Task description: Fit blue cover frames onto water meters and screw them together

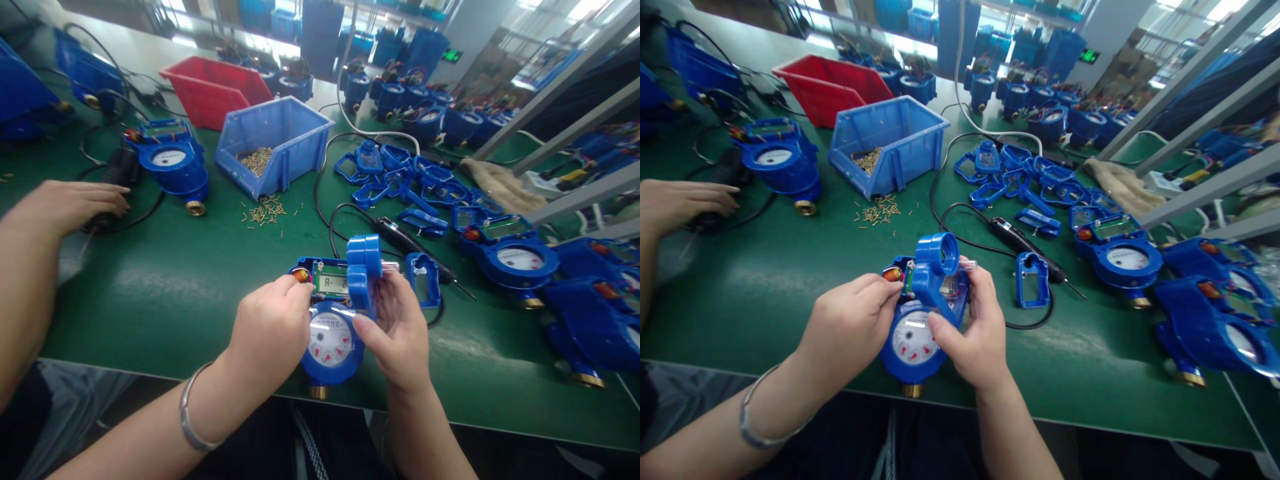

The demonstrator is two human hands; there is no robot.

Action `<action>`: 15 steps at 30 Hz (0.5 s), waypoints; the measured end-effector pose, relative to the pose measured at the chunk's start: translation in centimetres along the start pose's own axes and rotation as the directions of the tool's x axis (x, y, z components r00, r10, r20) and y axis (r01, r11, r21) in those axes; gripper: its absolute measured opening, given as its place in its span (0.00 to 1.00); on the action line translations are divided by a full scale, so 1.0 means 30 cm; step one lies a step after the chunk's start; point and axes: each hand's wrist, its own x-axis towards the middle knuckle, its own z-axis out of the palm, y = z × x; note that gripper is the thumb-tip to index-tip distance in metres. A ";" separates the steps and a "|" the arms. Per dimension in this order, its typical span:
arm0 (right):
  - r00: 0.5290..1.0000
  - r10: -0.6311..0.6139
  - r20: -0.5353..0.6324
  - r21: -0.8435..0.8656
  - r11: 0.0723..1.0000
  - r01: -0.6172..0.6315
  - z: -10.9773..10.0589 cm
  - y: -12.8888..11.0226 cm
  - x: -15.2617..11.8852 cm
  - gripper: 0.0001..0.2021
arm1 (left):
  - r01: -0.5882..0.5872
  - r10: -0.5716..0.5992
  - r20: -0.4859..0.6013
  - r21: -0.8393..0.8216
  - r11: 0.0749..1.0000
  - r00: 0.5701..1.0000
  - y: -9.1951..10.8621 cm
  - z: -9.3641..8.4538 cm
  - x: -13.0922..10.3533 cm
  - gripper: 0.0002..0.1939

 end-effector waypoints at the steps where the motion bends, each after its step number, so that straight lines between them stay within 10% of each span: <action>1: 1.000 -0.003 0.005 0.000 1.000 0.003 -0.002 0.003 -0.001 0.28 | -0.010 0.010 -0.001 0.024 1.000 1.000 0.004 -0.002 -0.001 0.11; 7: 1.000 -0.003 0.007 -0.023 1.000 0.004 -0.006 0.005 0.001 0.28 | 0.002 -0.005 0.040 0.077 0.997 0.999 0.020 -0.011 0.000 0.13; 15: 0.999 -0.019 0.041 -0.044 0.999 0.021 -0.012 0.009 0.001 0.29 | 0.322 -0.273 0.227 -0.218 0.921 0.935 -0.056 -0.010 0.052 0.05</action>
